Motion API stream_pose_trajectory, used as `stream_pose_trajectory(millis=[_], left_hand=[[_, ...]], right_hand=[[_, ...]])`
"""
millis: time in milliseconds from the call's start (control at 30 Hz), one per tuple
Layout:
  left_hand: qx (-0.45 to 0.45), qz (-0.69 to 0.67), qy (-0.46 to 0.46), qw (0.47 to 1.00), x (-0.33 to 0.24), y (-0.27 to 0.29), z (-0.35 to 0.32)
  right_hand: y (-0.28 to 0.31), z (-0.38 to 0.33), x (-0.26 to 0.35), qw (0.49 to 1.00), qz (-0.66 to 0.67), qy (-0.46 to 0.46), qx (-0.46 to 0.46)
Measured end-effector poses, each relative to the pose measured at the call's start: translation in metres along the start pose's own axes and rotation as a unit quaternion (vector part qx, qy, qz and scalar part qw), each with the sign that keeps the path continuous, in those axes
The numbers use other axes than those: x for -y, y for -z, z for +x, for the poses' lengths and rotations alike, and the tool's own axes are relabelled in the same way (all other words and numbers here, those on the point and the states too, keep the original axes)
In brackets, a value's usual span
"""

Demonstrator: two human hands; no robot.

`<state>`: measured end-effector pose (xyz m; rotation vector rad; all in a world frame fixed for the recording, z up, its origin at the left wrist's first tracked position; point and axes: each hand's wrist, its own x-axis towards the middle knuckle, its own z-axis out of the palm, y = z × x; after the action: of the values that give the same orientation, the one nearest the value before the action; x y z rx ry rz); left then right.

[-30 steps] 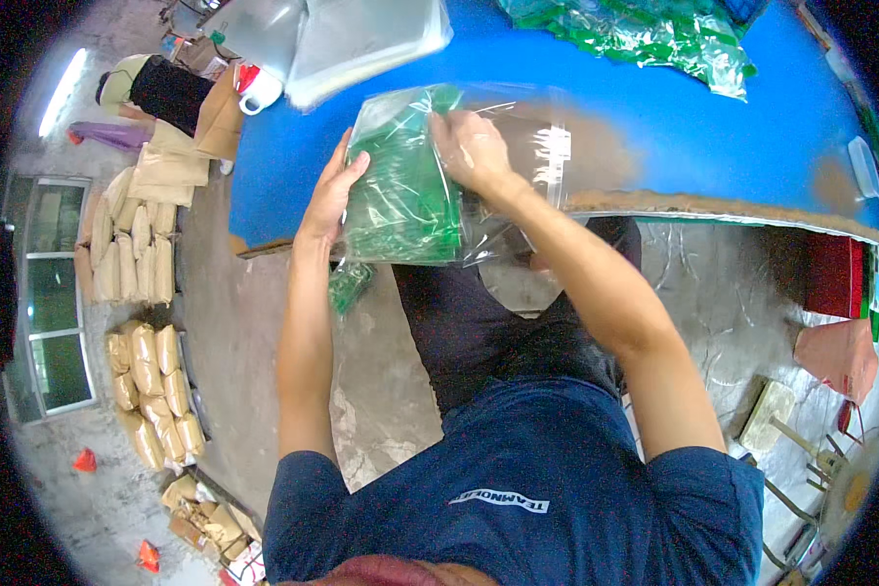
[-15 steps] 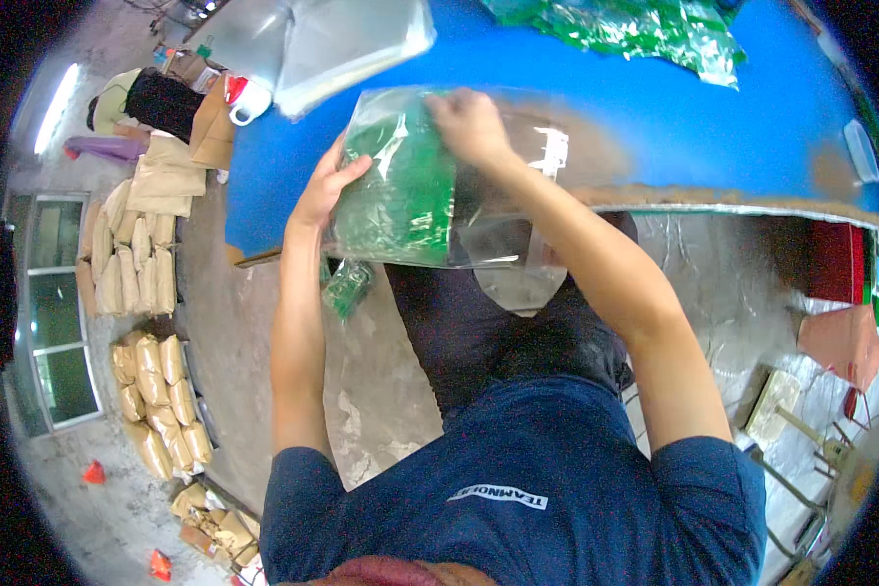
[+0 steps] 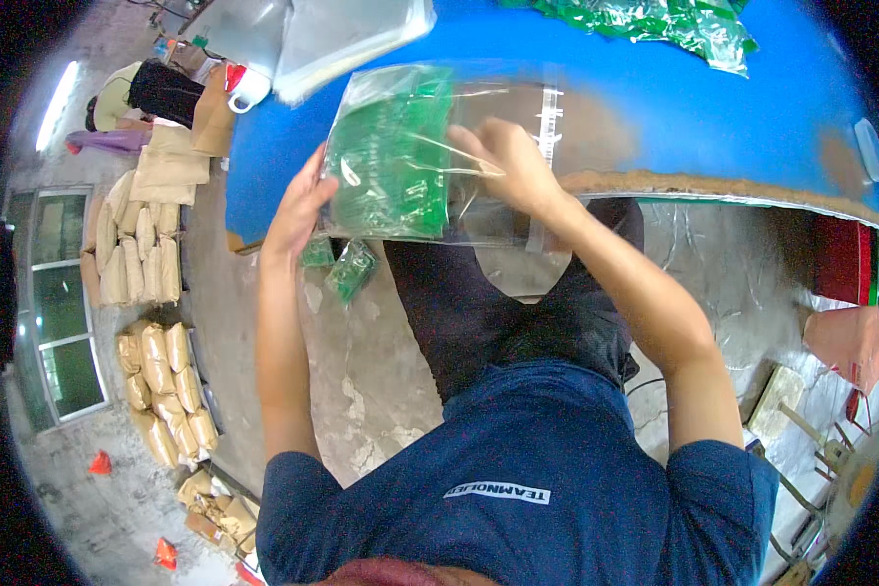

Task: The worker sorts small green plastic packets on a blue workbench, counting and stacking them before placing the stacks into a larger transparent plastic bag.

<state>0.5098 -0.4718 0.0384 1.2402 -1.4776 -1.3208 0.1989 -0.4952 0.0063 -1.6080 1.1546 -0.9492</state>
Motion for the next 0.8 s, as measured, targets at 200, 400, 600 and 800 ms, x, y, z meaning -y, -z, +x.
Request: stream_pose_trajectory(millis=[200, 400, 600, 800], left_hand=[[0.027, 0.019, 0.069, 0.997, -0.027, -0.025, -0.023], [0.034, -0.032, 0.027, 0.999, -0.028, -0.029, -0.017], [0.017, -0.055, 0.007, 0.998, -0.041, -0.046, 0.003], [0.02, 0.04, 0.046, 0.998, -0.026, -0.026, 0.033]], right_hand=[[-0.008, -0.009, 0.031, 0.994, 0.041, -0.064, 0.085], [-0.004, -0.003, 0.053, 0.935, 0.253, -0.202, 0.142], [-0.003, 0.02, 0.04, 0.87, 0.374, -0.227, 0.226], [-0.01, 0.047, 0.019, 0.867, 0.327, -0.146, 0.346]])
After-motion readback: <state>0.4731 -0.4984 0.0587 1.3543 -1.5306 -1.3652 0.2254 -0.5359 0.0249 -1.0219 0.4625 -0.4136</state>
